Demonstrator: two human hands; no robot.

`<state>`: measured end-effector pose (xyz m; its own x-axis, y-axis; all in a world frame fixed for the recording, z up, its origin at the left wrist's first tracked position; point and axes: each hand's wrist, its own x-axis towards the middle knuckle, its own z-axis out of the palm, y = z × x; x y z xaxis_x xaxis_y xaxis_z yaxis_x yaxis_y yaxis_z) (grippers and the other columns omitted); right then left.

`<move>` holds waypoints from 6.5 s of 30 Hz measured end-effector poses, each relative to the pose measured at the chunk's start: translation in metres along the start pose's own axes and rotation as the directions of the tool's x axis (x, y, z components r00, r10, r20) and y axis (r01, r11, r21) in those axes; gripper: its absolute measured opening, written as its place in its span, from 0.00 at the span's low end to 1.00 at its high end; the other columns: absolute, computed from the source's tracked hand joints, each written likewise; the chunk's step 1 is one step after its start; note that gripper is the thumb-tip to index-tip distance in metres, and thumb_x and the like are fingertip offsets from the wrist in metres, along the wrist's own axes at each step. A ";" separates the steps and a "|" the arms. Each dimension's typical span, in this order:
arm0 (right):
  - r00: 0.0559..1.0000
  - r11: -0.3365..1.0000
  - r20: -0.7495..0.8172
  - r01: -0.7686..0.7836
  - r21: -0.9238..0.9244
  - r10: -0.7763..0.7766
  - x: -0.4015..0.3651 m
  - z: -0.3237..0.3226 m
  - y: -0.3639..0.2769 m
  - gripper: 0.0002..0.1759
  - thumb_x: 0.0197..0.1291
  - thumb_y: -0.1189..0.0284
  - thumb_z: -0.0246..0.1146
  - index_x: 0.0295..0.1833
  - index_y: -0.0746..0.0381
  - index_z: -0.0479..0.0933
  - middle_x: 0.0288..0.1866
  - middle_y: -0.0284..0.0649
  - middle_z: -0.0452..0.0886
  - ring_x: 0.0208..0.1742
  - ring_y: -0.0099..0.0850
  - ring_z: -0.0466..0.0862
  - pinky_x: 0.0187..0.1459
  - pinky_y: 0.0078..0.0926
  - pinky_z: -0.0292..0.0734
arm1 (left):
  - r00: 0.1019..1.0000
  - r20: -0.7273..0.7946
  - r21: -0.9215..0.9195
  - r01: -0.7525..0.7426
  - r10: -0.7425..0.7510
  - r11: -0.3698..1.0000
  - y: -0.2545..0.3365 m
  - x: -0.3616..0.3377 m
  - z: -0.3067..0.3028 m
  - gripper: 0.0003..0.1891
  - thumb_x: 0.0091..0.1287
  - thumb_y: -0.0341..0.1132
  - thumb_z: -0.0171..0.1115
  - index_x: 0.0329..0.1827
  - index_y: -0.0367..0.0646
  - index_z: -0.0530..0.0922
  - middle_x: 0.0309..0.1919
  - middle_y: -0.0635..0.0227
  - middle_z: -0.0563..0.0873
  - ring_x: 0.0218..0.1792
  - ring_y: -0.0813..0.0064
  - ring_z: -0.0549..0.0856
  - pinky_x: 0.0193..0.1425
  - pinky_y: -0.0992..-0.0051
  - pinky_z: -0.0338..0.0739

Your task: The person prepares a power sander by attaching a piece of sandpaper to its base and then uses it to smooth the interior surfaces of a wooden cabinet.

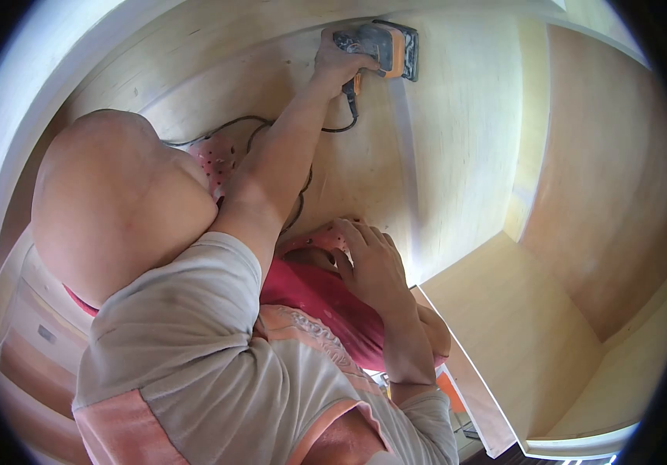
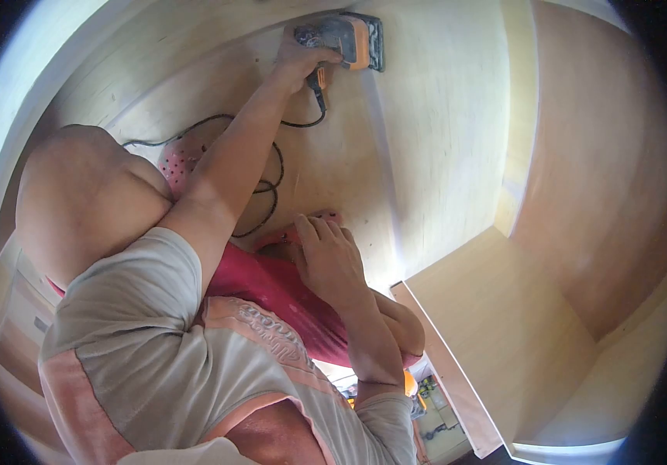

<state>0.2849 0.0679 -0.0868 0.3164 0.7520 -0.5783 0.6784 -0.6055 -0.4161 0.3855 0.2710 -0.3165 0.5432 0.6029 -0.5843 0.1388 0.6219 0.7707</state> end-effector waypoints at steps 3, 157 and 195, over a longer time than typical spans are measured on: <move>1.000 1.000 -0.027 -0.001 -0.006 0.001 -0.005 0.000 0.000 0.23 0.54 0.72 0.63 0.57 0.63 0.70 0.48 0.47 0.79 0.50 0.45 0.78 0.51 0.41 0.72 | 0.998 -0.002 0.001 -0.060 0.060 0.998 -0.010 0.011 0.004 0.49 0.30 0.26 0.79 0.61 0.37 0.62 0.47 0.56 0.79 0.45 0.66 0.82 0.44 0.70 0.81; 0.897 0.699 0.124 -0.411 0.586 0.423 0.249 0.027 0.108 0.30 0.41 0.68 0.72 0.51 0.70 0.75 0.44 0.43 0.80 0.39 0.31 0.81 0.41 0.26 0.75 | 0.991 0.119 -0.137 0.079 -0.063 0.987 -0.017 0.006 -0.029 0.39 0.34 0.19 0.69 0.55 0.31 0.64 0.39 0.57 0.78 0.36 0.63 0.82 0.29 0.69 0.80; 0.855 0.931 -0.483 0.002 0.365 0.188 0.298 0.062 0.124 0.23 0.48 0.67 0.64 0.51 0.64 0.75 0.48 0.53 0.81 0.52 0.49 0.80 0.49 0.40 0.75 | 1.000 -0.021 0.222 -0.008 0.012 0.975 -0.006 0.024 -0.040 0.27 0.40 0.33 0.76 0.46 0.33 0.80 0.38 0.61 0.86 0.38 0.72 0.84 0.44 0.73 0.79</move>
<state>0.4225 0.2004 -0.3538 0.7187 0.6549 -0.2337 0.3897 -0.6576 -0.6447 0.3644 0.3021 -0.3455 0.5276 0.6209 -0.5798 0.3148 0.4911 0.8122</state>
